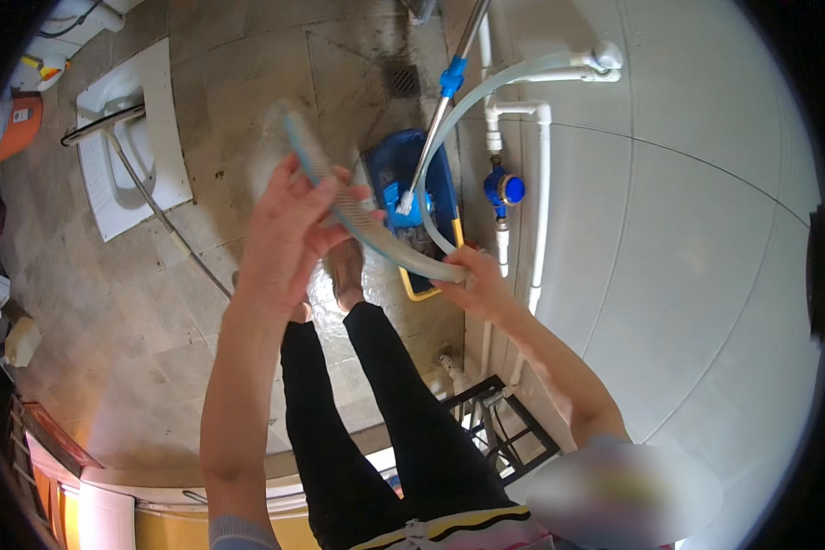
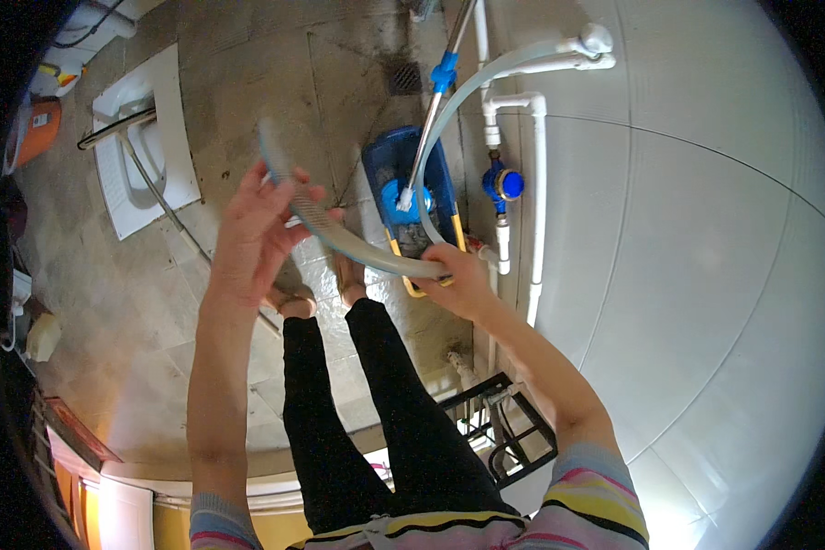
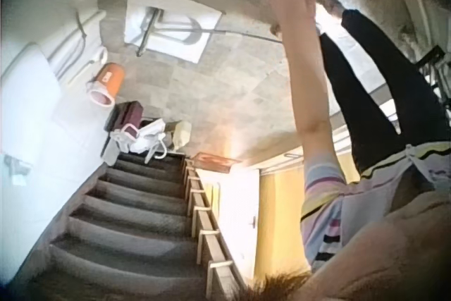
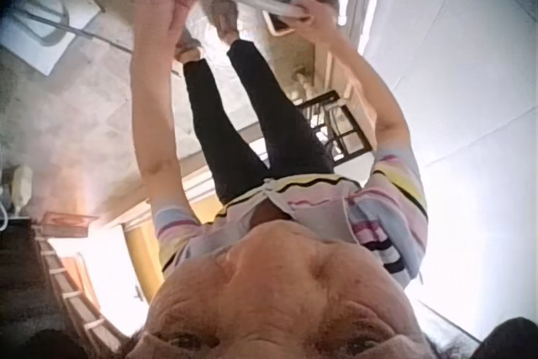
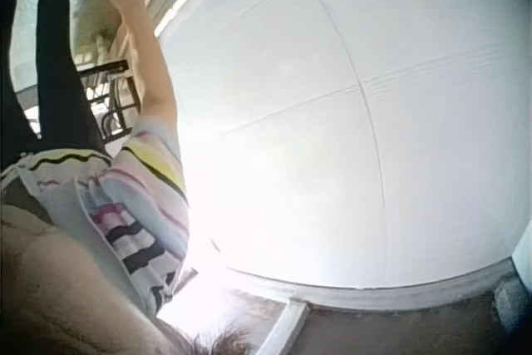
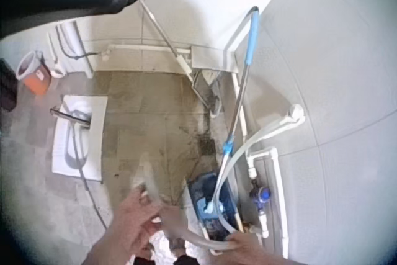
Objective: The person cleans a tiled bathroom floor using a squeegee and a bucket of water. They repeatedly push water across the floor, move a bucket, and rinse the squeegee with a hose.
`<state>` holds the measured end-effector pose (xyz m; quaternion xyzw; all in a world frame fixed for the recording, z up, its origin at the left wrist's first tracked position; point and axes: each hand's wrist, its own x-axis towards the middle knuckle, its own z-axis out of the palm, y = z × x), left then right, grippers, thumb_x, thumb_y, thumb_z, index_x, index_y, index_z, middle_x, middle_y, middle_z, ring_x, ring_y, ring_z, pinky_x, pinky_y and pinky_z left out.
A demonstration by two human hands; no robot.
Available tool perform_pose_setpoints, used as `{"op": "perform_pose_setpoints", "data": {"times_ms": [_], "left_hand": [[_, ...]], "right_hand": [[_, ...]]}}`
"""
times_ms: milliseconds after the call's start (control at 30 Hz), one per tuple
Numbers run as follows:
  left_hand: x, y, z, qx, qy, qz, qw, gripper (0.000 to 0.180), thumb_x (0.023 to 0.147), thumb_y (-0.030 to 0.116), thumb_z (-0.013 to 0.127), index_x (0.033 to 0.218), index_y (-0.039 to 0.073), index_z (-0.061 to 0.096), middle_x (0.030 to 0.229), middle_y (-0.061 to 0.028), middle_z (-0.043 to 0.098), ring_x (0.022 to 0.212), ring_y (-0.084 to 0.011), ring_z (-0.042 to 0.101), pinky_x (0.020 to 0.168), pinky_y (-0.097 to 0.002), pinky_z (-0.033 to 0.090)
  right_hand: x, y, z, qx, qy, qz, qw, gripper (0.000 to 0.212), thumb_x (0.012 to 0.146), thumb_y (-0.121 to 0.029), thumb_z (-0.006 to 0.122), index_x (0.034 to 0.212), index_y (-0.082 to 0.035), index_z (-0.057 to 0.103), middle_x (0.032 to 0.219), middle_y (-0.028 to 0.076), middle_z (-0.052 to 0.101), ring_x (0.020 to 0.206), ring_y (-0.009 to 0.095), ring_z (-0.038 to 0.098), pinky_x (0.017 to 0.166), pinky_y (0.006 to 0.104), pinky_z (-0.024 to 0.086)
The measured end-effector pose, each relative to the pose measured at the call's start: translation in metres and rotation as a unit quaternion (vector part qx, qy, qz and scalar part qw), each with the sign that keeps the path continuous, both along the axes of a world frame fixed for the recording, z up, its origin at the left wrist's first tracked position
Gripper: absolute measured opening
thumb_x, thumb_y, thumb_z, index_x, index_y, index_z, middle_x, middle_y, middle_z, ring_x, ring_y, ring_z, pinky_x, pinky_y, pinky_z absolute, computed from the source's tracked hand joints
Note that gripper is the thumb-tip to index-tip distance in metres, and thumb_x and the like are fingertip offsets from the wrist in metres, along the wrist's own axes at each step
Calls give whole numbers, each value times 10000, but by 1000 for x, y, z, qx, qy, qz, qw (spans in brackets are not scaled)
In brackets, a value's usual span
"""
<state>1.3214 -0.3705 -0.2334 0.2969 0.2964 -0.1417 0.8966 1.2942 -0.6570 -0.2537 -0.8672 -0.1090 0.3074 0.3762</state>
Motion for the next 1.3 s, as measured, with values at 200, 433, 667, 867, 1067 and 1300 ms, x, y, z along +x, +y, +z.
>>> {"op": "perform_pose_setpoints", "data": {"times_ms": [200, 433, 667, 867, 1067, 1300], "left_hand": [[48, -65, 88, -30, -167, -41, 985, 582, 895, 158, 558, 1371, 42, 244, 1082, -120, 545, 954, -250, 622, 793, -454, 573], [127, -142, 170, -61, -328, -137, 933, 602, 888, 139, 580, 1357, -8, 231, 1065, -157, 537, 938, -226, 629, 716, -358, 546], [211, -162, 74, 212, -240, -207, 925, 522, 879, 317, 596, 1231, -51, 485, 1208, -175, 550, 1039, -247, 602, 859, -345, 521], [30, -86, -124, 211, 60, -247, 944, 379, 893, 348, 586, 1092, 25, 574, 966, -106, 646, 842, -184, 648, 737, -290, 533], [-285, 69, -264, 578, 273, -293, 711, 276, 779, 240, 560, 898, 20, 676, 826, -184, 669, 822, -312, 654, 725, -390, 511], [-486, 99, -252, 563, 284, -246, 736, 223, 770, 196, 548, 709, 26, 679, 618, -127, 644, 593, -235, 649, 575, -350, 521]], "right_hand": [[12, -68, 104, 24, -127, -12, 992, 174, 828, -127, 657, 889, 7, 565, 795, 86, 570, 675, 176, 553, 596, 284, 435], [11, -103, 160, 44, -138, -187, 972, 243, 908, -263, 578, 888, -22, 559, 822, 56, 567, 720, 137, 548, 654, 278, 449], [129, -127, 132, 50, -151, -323, 933, 161, 935, -173, 525, 921, -14, 504, 703, 36, 542, 644, 105, 540, 613, 258, 455], [172, -157, 49, -96, -88, -229, 965, 169, 915, -171, 545, 885, -6, 529, 732, 76, 611, 670, 134, 586, 631, 289, 457], [186, -149, 16, -40, -115, -242, 963, 186, 923, -195, 526, 909, -11, 547, 771, 75, 627, 743, 153, 597, 715, 279, 462], [200, -180, -27, -184, -67, -245, 950, 367, 888, -234, 557, 1142, 25, 501, 898, 109, 619, 789, 161, 577, 698, 281, 477]]}}
